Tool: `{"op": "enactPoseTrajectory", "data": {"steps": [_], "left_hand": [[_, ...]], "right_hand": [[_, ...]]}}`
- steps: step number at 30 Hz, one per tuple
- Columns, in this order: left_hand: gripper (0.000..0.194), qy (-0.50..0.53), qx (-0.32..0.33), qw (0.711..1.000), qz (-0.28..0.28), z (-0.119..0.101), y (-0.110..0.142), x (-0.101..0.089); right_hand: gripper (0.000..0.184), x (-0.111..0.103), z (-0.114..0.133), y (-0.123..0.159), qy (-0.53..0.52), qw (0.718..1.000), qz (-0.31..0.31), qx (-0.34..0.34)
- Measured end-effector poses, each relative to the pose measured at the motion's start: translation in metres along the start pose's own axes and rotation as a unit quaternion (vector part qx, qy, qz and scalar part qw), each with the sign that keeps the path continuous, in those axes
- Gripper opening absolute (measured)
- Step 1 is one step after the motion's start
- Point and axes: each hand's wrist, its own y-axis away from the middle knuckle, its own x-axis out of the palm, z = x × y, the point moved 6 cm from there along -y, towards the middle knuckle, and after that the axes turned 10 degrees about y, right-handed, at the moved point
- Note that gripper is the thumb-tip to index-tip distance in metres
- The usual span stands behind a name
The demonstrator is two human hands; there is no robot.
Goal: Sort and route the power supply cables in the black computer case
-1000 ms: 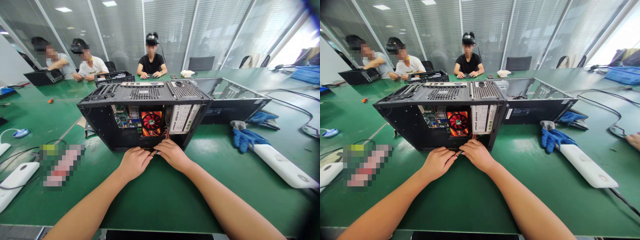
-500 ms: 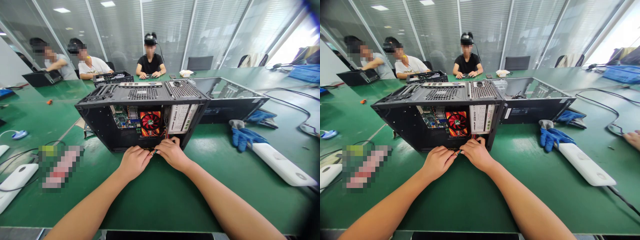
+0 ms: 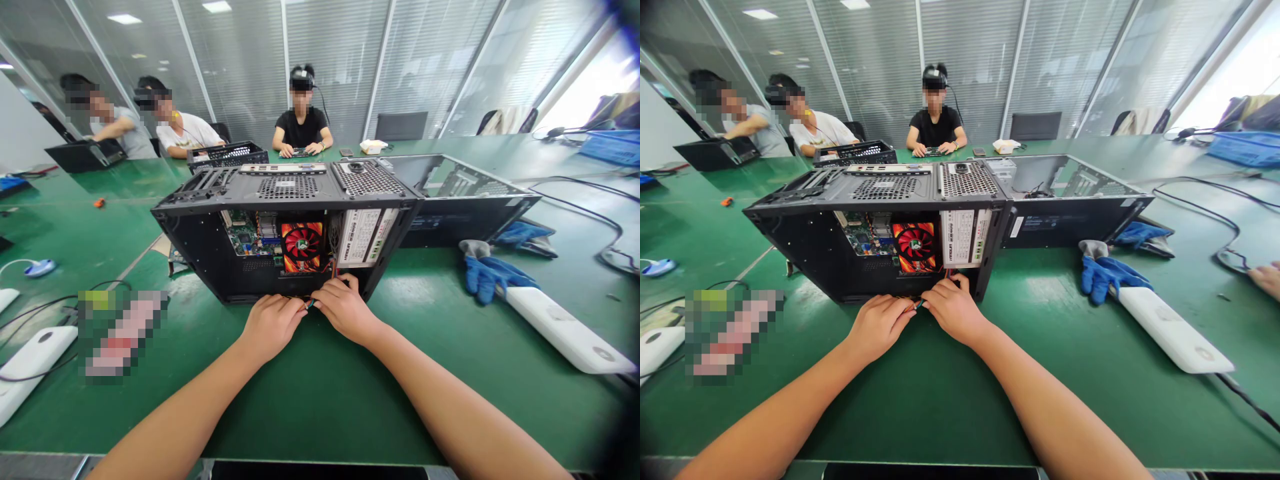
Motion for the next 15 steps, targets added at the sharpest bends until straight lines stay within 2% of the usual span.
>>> {"op": "enactPoseTrajectory", "data": {"steps": [7,10,15], "left_hand": [[0.022,0.075,-0.039,0.996,-0.002,0.006,0.0,0.002],[0.022,0.112,-0.071,0.991,0.011,0.009,0.001,0.003],[0.029,0.193,-0.116,0.973,0.046,0.012,0.001,0.008]], "right_hand": [[0.019,-0.004,0.003,-0.001,-0.001,1.0,0.005,-0.004],[0.024,-0.006,0.005,-0.001,0.0,1.0,0.003,-0.014],[0.02,-0.006,0.003,-0.001,0.008,1.0,-0.012,-0.017]]}}
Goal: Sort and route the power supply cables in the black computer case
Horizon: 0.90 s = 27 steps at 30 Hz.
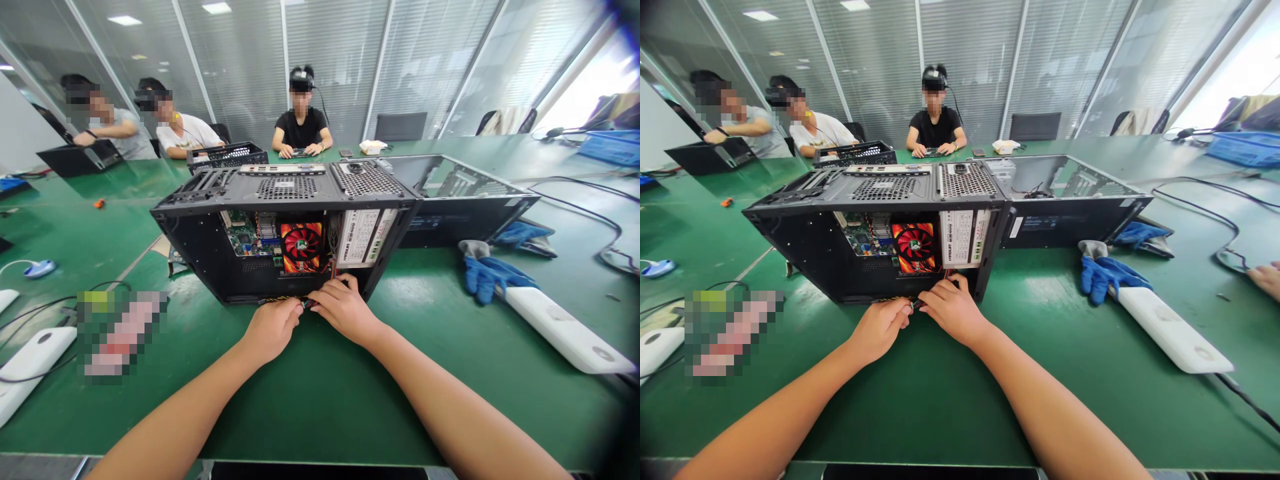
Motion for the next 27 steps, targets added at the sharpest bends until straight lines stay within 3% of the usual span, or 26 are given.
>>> {"op": "enactPoseTrajectory", "data": {"steps": [7,11,18,27], "left_hand": [[0.029,0.048,-0.011,0.998,0.026,-0.001,-0.001,0.003],[0.019,-0.03,0.024,0.999,0.008,-0.003,0.0,0.003],[0.023,-0.171,0.097,0.98,-0.02,-0.009,0.0,0.001],[0.024,-0.218,0.135,0.963,-0.082,-0.018,0.001,-0.006]], "right_hand": [[0.021,0.001,-0.003,0.0,0.008,1.0,0.002,0.003],[0.021,0.0,-0.002,0.0,0.011,1.0,0.006,0.005],[0.024,0.0,-0.001,-0.001,-0.004,1.0,0.011,0.009],[0.025,0.002,-0.002,-0.002,-0.035,0.999,0.027,0.031]]}}
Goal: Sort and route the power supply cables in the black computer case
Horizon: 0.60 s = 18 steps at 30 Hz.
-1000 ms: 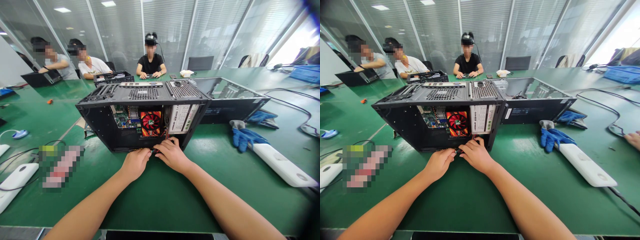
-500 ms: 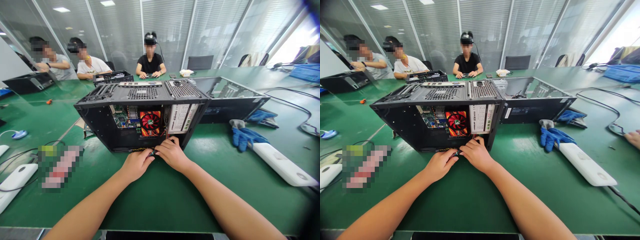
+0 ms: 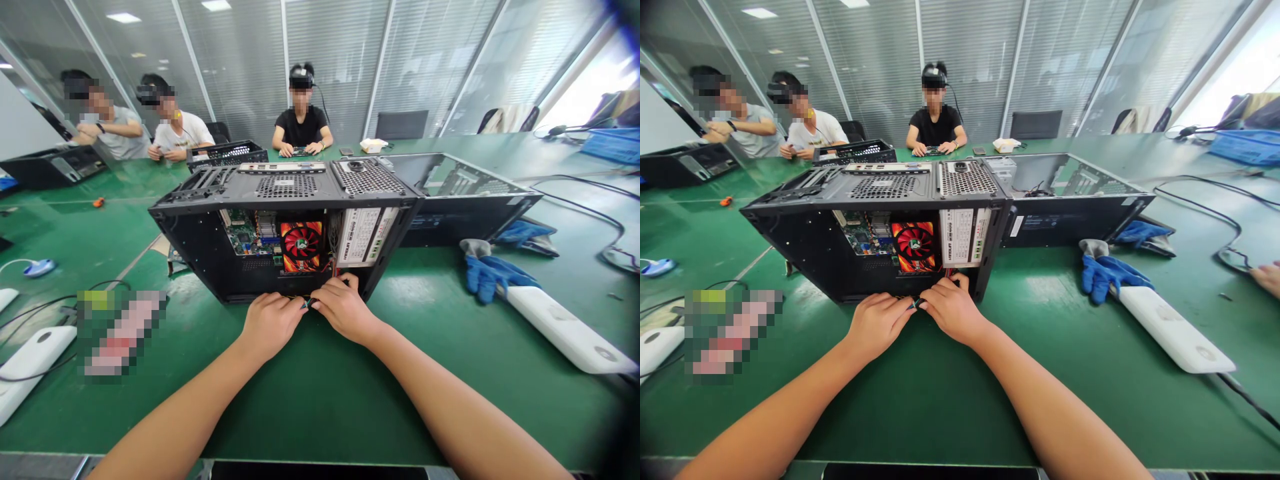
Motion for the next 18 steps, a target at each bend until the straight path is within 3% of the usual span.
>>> {"op": "enactPoseTrajectory", "data": {"steps": [3,6,12,18], "left_hand": [[0.026,0.083,-0.031,0.996,0.031,0.003,-0.002,0.003],[0.033,0.209,-0.082,0.971,0.08,0.006,-0.005,0.007],[0.035,0.405,-0.21,0.881,0.127,0.013,-0.002,0.017],[0.052,0.535,-0.254,0.791,0.153,0.014,0.004,0.037]], "right_hand": [[0.025,0.001,-0.001,0.001,0.003,1.0,0.006,0.002],[0.026,0.0,0.0,0.002,0.017,1.0,0.005,-0.007],[0.023,-0.004,0.002,0.001,0.021,1.0,-0.005,-0.021],[0.019,-0.005,0.005,-0.001,0.008,0.999,-0.018,-0.036]]}}
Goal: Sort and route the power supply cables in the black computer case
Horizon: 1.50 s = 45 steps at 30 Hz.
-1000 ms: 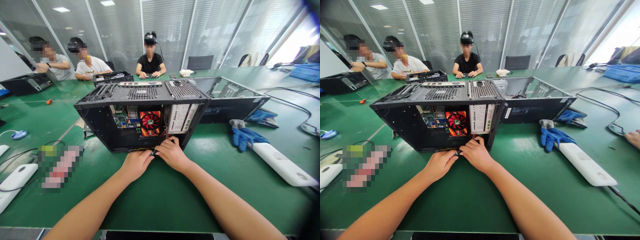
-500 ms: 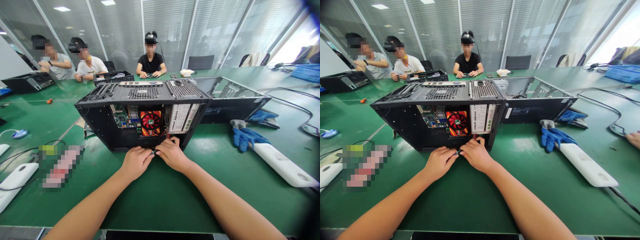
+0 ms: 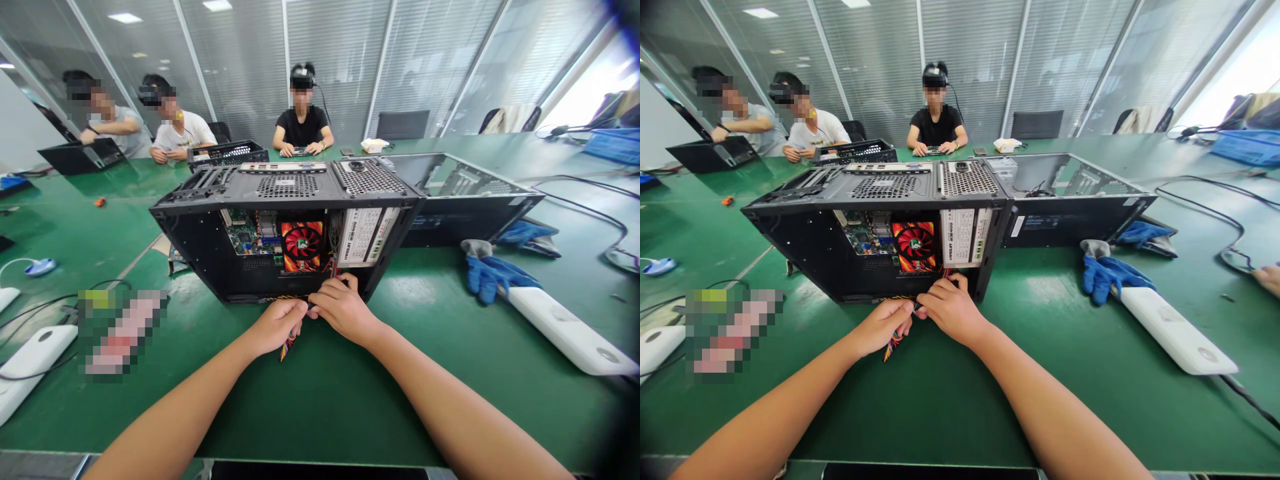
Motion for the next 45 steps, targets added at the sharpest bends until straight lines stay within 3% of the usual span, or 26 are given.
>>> {"op": "enactPoseTrajectory", "data": {"steps": [3,6,11,15,18,23,29,33,36,39,43,45], "left_hand": [[0.044,-0.021,-0.009,1.0,-0.005,-0.001,0.0,0.001],[0.034,-0.119,0.019,0.992,-0.029,-0.012,0.001,-0.001],[0.033,-0.284,0.112,0.95,-0.06,-0.027,0.004,-0.001],[0.034,-0.336,0.143,0.928,-0.072,-0.029,0.005,-0.001],[0.033,-0.278,0.115,0.952,-0.057,-0.026,0.004,-0.001],[0.036,-0.062,-0.009,0.998,-0.025,-0.008,0.002,0.0],[0.043,0.112,-0.043,0.992,-0.029,-0.004,0.002,0.0],[0.047,0.172,-0.057,0.983,-0.041,-0.003,0.004,-0.001],[0.055,0.162,-0.061,0.984,-0.037,-0.003,0.005,-0.001],[0.056,0.174,-0.066,0.982,-0.03,-0.001,0.004,0.0],[0.047,0.212,-0.073,0.974,-0.014,0.001,0.003,0.003],[0.044,0.23,-0.075,0.97,-0.005,0.002,0.003,0.004]], "right_hand": [[0.018,0.001,0.0,0.0,0.001,1.0,0.002,-0.002],[0.018,0.003,-0.001,0.0,-0.002,1.0,0.005,0.003],[0.019,0.004,-0.002,0.0,-0.005,1.0,0.012,0.007],[0.021,0.004,-0.003,-0.001,-0.008,1.0,0.023,0.013],[0.022,0.005,-0.003,0.0,-0.008,1.0,0.018,0.016],[0.024,0.004,-0.002,0.003,-0.022,1.0,-0.006,0.014],[0.024,-0.004,-0.006,0.005,-0.016,0.995,-0.076,0.062],[0.019,-0.009,-0.013,0.008,-0.051,0.978,-0.128,0.156],[0.019,-0.003,-0.022,0.012,-0.136,0.944,-0.112,0.279],[0.034,0.018,-0.022,0.016,-0.293,0.884,-0.02,0.365],[0.043,0.041,-0.017,0.02,-0.541,0.72,0.029,0.433],[0.045,0.046,-0.015,0.02,-0.602,0.659,0.035,0.45]]}}
